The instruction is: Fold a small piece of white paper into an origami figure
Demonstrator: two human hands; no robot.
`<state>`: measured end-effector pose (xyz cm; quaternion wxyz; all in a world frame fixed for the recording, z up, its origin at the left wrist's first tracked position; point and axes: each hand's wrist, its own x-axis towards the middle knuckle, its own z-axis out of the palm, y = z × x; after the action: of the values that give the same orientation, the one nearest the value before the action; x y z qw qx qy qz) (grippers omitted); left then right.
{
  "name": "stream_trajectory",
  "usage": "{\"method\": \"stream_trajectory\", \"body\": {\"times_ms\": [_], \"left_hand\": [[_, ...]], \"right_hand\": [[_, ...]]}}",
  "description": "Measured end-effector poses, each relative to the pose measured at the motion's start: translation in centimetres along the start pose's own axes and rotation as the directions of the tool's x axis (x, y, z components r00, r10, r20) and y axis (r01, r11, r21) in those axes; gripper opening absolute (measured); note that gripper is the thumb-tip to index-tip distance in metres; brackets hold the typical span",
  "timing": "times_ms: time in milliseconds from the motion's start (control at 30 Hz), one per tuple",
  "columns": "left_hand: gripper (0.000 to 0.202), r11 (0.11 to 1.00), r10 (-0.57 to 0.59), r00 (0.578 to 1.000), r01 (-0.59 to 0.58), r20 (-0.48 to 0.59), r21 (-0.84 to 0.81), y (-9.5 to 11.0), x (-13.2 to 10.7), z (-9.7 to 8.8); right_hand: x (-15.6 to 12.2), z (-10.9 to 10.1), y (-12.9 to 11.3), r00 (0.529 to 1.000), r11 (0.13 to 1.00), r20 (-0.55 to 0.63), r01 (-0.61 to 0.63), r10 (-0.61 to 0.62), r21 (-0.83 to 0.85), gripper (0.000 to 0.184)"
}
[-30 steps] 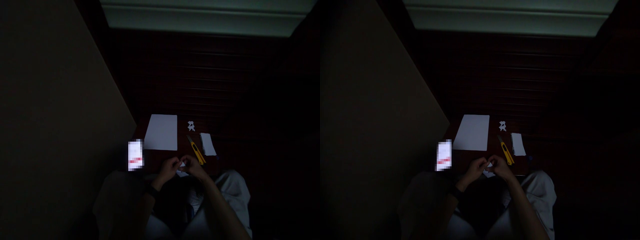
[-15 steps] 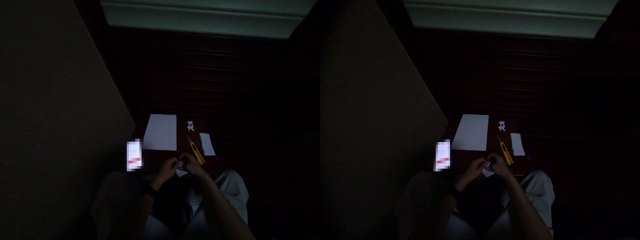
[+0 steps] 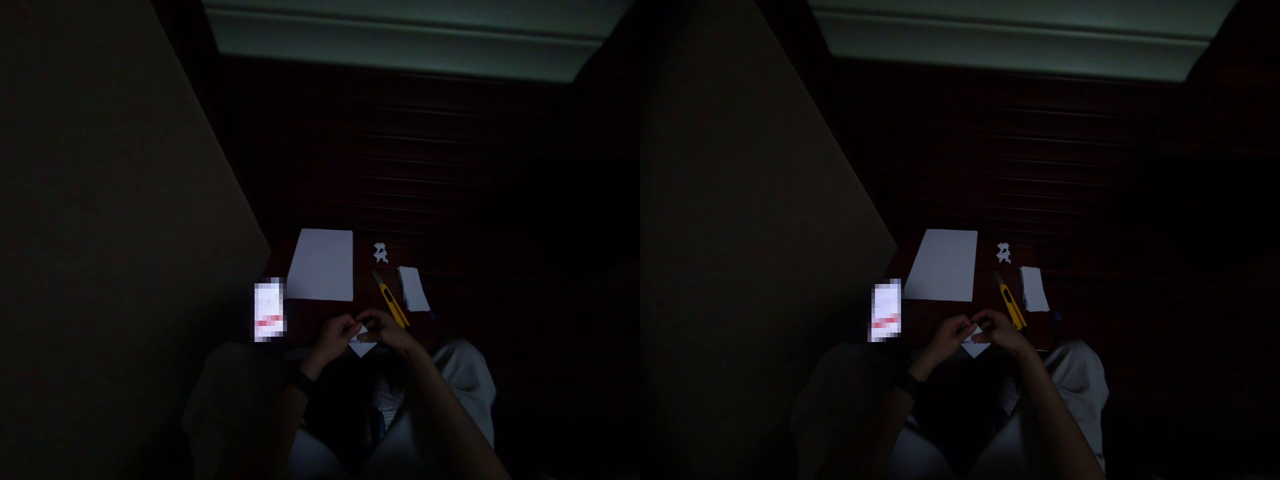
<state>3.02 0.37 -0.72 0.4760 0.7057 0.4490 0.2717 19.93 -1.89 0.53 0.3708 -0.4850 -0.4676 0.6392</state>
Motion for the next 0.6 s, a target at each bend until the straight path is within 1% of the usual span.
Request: {"method": "stream_trajectory", "body": {"times_ms": [133, 233, 300, 333, 433, 500, 600], "left_hand": [[0.033, 1.0, 0.0, 0.999, 0.0, -0.035, -0.02, -0.2, 0.1, 0.0], [0.034, 0.992, -0.045, 0.999, 0.042, -0.024, -0.119, -0.5, 0.0, 0.2], [0.035, 0.978, -0.085, 0.996, 0.077, -0.029, -0.194, -0.6, 0.1, 0.3], [0.035, 0.97, -0.101, 0.994, 0.089, -0.043, -0.225, -0.6, 0.1, 0.4], [0.036, 0.949, -0.137, 0.986, 0.105, -0.092, -0.297, -0.4, 0.2, 0.4], [0.037, 0.935, -0.152, 0.983, 0.111, -0.098, -0.336, -0.1, 0.2, 0.4], [0.036, 0.918, -0.143, 0.989, 0.12, -0.034, -0.377, 0.3, 0.1, 0.2]], "right_hand": [[-0.2, -0.1, -0.4, 0.999, 1.0, -0.046, 0.016, -0.017, -0.027, 0.038], [-0.9, -0.1, -0.9, 0.996, 0.999, -0.085, 0.039, -0.037, 0.023, 0.036], [-1.4, 0.0, -0.9, 0.995, 0.998, -0.087, 0.052, -0.05, 0.029, 0.038], [-1.5, 0.1, -0.7, 0.994, 0.997, -0.088, 0.073, -0.071, 0.025, 0.041], [-1.5, 0.5, 0.2, 0.983, 0.994, -0.147, 0.107, -0.112, -0.037, 0.05], [-1.2, 0.8, 1.0, 0.978, 0.989, -0.163, 0.117, -0.131, -0.088, 0.049], [-0.8, 0.9, 1.5, 0.976, 0.98, -0.155, 0.132, -0.155, -0.152, 0.048]]}}
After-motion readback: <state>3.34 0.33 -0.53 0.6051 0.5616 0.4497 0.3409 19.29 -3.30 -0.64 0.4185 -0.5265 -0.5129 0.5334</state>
